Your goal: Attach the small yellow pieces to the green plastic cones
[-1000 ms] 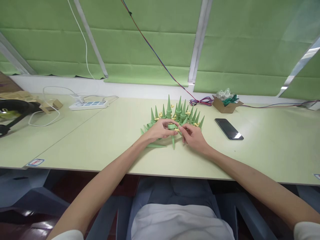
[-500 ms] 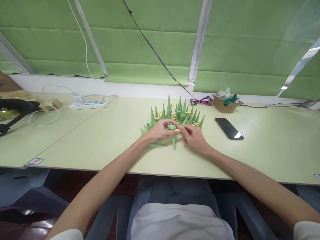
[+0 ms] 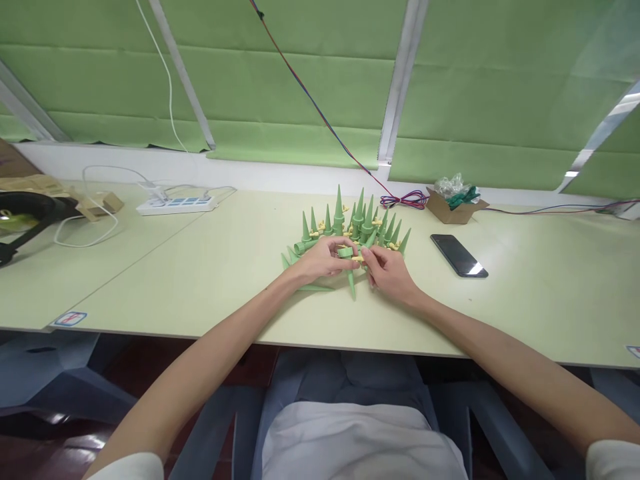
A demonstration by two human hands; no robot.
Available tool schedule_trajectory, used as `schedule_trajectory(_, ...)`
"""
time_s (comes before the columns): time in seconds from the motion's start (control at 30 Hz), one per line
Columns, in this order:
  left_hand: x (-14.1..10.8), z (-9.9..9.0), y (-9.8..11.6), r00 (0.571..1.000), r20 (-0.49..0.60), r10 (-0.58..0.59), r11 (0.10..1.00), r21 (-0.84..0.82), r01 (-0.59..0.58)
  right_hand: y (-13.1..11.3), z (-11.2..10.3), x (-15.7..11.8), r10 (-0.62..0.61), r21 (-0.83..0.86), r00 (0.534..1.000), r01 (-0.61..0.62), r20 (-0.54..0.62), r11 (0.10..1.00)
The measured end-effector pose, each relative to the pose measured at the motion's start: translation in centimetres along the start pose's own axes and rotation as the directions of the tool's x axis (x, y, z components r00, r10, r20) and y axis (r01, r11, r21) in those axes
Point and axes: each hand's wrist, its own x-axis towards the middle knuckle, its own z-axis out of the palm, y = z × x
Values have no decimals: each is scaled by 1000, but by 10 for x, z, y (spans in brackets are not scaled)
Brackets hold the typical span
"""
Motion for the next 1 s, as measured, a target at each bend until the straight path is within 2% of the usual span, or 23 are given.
schedule_trajectory(0.43, 3, 3, -6, 999, -29, 35, 999, -17, -35, 0, 0, 0, 4, -30, 1000, -4, -10, 1000)
schedule_trajectory(0.8, 3, 5, -3, 999, -8, -36, 980, -197, 34, -3, 1, -2, 4, 81, 999, -1, -36, 997)
schedule_trajectory(1.0, 2, 4, -1, 999, -10, -31, 990, -140, 29, -5, 1, -1, 2, 40, 999, 0, -35, 999)
